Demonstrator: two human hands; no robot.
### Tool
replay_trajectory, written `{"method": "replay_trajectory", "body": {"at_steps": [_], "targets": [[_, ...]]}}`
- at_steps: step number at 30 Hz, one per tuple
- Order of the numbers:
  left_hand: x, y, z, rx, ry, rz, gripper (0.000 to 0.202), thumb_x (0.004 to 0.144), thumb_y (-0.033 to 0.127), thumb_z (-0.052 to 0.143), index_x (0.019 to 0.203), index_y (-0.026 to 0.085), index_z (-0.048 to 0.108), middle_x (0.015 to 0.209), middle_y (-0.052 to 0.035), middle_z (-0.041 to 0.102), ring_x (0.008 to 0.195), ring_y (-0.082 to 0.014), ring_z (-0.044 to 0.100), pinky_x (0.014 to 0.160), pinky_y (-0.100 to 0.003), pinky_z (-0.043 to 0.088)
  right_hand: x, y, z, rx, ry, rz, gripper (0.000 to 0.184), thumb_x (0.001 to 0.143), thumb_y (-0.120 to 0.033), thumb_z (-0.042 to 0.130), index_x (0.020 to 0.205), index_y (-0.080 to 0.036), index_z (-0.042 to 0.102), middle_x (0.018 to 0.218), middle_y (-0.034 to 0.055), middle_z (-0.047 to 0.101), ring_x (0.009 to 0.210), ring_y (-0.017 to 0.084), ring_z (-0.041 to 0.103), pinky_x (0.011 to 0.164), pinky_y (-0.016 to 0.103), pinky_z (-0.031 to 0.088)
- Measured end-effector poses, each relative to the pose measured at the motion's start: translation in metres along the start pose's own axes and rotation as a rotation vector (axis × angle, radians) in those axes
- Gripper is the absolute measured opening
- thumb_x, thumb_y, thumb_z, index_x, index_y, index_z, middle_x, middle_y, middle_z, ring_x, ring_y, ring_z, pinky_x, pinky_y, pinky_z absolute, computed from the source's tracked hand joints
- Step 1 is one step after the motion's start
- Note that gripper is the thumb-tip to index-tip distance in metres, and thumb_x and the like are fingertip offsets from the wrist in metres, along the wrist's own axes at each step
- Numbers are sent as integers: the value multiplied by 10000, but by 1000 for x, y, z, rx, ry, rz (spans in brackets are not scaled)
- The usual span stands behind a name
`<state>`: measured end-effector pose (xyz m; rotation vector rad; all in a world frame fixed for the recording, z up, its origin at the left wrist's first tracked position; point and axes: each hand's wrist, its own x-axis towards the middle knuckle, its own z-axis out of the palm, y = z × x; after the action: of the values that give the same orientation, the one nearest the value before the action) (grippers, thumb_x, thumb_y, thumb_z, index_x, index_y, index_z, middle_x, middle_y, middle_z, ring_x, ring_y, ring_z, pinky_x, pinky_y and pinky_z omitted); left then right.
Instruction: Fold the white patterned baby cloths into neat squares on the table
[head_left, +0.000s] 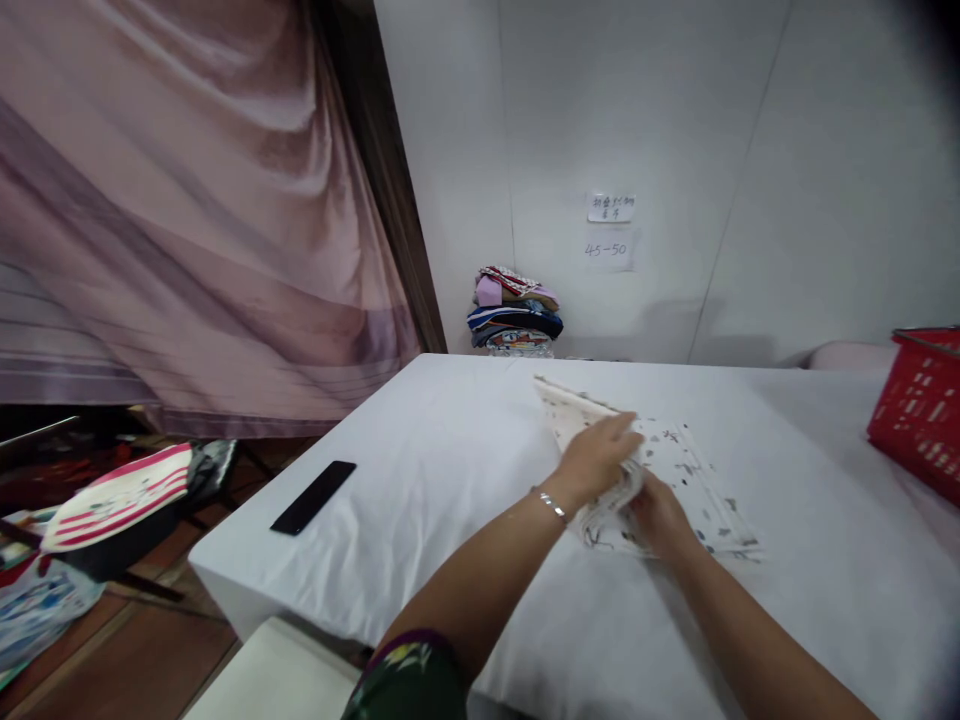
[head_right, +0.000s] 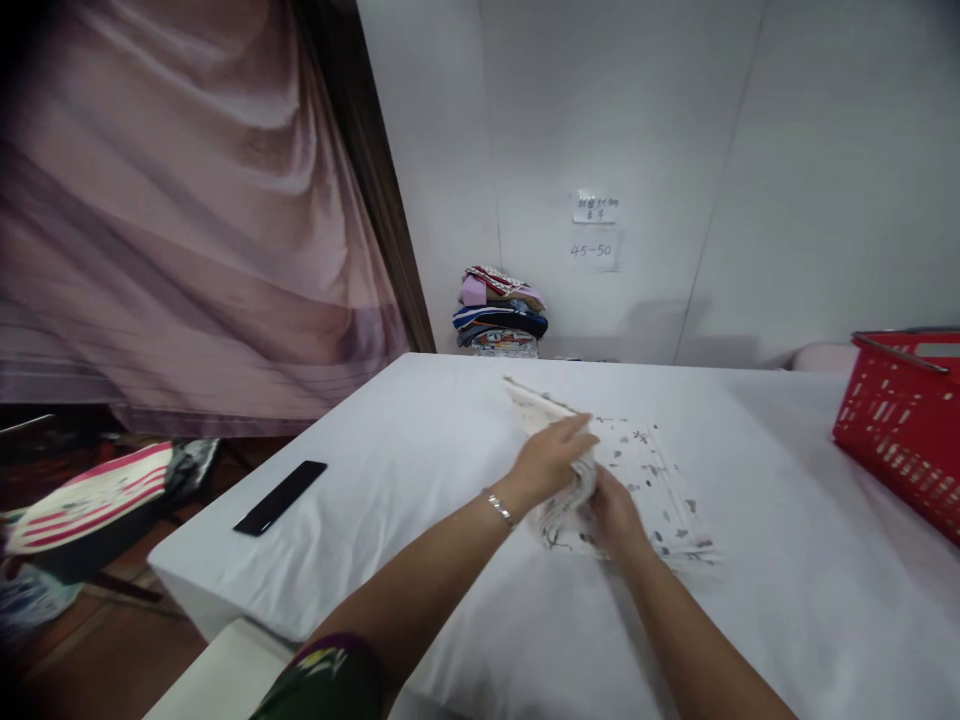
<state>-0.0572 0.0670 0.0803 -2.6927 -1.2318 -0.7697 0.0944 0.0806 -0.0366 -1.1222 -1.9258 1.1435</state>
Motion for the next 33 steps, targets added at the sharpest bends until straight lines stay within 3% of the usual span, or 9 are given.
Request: {"method": "replay_trajectory", "body": {"at_steps": [3, 5, 8, 12, 17, 21, 26, 30, 33], "targets": [[29, 38, 43, 7, -147, 347, 350, 812, 72, 444, 1124, 190, 548, 1368, -81, 431, 1166, -208, 479, 886, -324, 457, -22, 14, -38, 327, 130, 93, 579, 784, -611, 294, 1177, -275, 554, 1221, 55, 583, 1271, 298, 368, 957, 496, 387], [30, 56, 69, -36, -187, 405, 396, 834, 89, 425, 1201, 226, 484, 1374, -50, 426, 1084, -183, 534, 799, -293, 483, -39, 23, -55, 656, 267, 183, 515, 747, -636, 368, 994, -270, 634, 1042, 64, 670, 1175, 313, 478, 912, 491, 428], [15, 67, 88, -125, -178, 256, 442, 855, 175, 446, 1291, 204, 383, 1381, -68, 415, 1065, -192, 546, 815, -319, 486, -57, 25, -62, 1128, 463, 292, 368, 762, -546, 475, 861, -231, 638, 811, 53, 700, 970, 292, 614, 862, 482, 470], [-14, 59, 77, -216, -95, 29, 404, 858, 257, 486, 1252, 185, 433, 1353, -89, 447, 1166, -224, 477, 962, -393, 419, -56, 5, -57, 1355, 425, 392, 332, 822, -414, 474, 1029, -196, 616, 904, 69, 702, 920, 264, 639, 823, 446, 504], [-56, 42, 63, -294, 64, -256, 302, 882, 293, 462, 1165, 213, 527, 1319, -71, 485, 1230, -215, 415, 1056, -454, 325, -46, -10, -65, 1182, 352, 555, 457, 771, -293, 586, 1196, -135, 531, 982, 120, 687, 890, 263, 651, 775, 408, 536], [-79, 37, 67, -354, 67, -454, 405, 901, 371, 420, 1263, 197, 470, 1407, -83, 386, 1320, -222, 303, 1077, -459, 304, -38, -8, -83, 914, 263, 562, 602, 678, -161, 650, 1254, -128, 476, 922, 120, 697, 768, 250, 669, 677, 383, 556], [-76, 48, 71, -374, -28, -394, 540, 875, 423, 453, 1356, 192, 365, 1480, -75, 252, 1370, -229, 189, 1114, -454, 238, -34, -10, -112, 713, 301, 398, 725, 636, -126, 576, 1336, -194, 398, 907, 72, 702, 655, 222, 662, 546, 329, 542], [-71, 55, 75, -312, -108, -290, 526, 779, 311, 590, 1279, 214, 457, 1439, -67, 341, 1357, -269, 214, 1112, -511, 202, -42, 3, -120, 593, 425, 589, 751, 621, -113, 548, 1351, -180, 384, 860, 70, 702, 605, 216, 649, 524, 332, 533], [-74, 53, 82, -285, -68, -288, 502, 752, 176, 566, 1245, 212, 480, 1418, -70, 372, 1342, -256, 255, 1104, -501, 238, -48, 14, -118, 495, 469, 644, 742, 647, -137, 558, 1361, -204, 371, 870, 65, 698, 601, 207, 647, 534, 331, 534]]}}
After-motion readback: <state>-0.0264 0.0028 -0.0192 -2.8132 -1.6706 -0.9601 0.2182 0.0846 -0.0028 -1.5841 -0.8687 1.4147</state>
